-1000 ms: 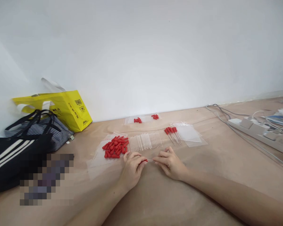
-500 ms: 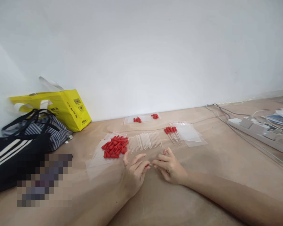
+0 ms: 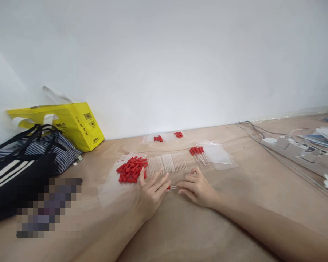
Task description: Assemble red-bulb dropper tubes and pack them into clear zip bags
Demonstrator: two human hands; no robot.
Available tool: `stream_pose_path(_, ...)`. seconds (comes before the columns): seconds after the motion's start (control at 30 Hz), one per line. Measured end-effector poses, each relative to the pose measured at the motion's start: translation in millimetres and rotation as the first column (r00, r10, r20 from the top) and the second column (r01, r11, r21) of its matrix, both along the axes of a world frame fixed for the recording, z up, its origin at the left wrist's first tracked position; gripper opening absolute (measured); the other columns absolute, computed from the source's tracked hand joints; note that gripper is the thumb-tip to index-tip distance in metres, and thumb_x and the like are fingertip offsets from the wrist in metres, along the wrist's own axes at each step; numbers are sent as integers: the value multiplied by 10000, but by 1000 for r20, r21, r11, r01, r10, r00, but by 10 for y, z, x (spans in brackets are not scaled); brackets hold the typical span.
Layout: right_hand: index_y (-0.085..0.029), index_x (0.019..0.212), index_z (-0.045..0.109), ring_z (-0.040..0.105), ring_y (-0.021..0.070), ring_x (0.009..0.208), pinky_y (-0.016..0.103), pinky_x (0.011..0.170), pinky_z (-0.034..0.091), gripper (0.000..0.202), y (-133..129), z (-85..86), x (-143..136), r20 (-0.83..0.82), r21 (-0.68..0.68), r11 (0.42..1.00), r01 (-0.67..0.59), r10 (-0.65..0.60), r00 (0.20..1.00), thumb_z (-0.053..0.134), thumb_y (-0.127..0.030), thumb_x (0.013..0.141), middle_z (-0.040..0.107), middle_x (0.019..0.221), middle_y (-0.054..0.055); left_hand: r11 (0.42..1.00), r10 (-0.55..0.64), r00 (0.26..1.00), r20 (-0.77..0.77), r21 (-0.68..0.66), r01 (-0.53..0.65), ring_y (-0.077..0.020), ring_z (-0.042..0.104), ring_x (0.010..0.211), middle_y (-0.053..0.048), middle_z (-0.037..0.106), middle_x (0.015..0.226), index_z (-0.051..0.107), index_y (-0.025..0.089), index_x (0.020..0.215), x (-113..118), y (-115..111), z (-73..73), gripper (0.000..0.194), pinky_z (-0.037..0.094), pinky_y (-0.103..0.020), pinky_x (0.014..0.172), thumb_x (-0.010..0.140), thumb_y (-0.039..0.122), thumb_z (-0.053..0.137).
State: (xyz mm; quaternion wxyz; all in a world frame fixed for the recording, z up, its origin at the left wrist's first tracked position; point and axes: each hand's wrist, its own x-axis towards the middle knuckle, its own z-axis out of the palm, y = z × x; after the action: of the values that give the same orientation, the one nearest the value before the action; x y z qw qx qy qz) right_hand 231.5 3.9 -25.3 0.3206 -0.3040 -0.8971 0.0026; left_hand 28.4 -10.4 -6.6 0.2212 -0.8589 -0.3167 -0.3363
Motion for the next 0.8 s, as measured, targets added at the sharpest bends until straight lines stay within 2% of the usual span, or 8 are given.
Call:
stream_pose_path(0.23, -163, 776, 585, 441, 125, 647, 316, 708, 238, 235, -24, 10, -39, 14, 95, 995, 22, -23, 1000, 366, -212, 848, 546, 638, 18, 995, -9, 999, 41, -99, 13, -206, 564, 994, -5, 677, 936, 590, 208, 780, 48, -45, 11, 142, 13, -510, 1005, 831, 181, 460)
stream_pose_path(0.43, -157, 743, 567, 408, 127, 649, 302, 687, 241, 243, -19, 0, -74, -48, 45, 999, -8, 10, 999, 356, -215, 848, 514, 610, 16, 980, -40, 995, 93, -191, 58, -210, 558, 1000, 0, 684, 891, 561, 194, 725, 93, -69, -1, 153, 8, -499, 996, 820, 163, 444)
stream_pose_path(0.63, -150, 715, 557, 393, 121, 639, 295, 673, 231, 251, -24, -9, -124, -100, -18, 999, -49, 47, 994, 355, -209, 851, 517, 591, 8, 963, -54, 986, 155, -253, 93, -198, 573, 959, 22, 682, 769, 546, 191, 770, 123, -93, -28, 168, -4, -494, 990, 828, 137, 398)
stream_pose_path(0.8, -167, 776, 578, 409, 123, 682, 305, 698, 217, 240, 11, 13, -101, -42, -24, 999, -31, 30, 999, 366, -233, 866, 551, 639, 9, 959, -3, 994, 106, -283, 34, -199, 562, 966, 44, 677, 750, 555, 205, 758, 75, -51, -2, 148, -16, -484, 988, 829, 173, 429)
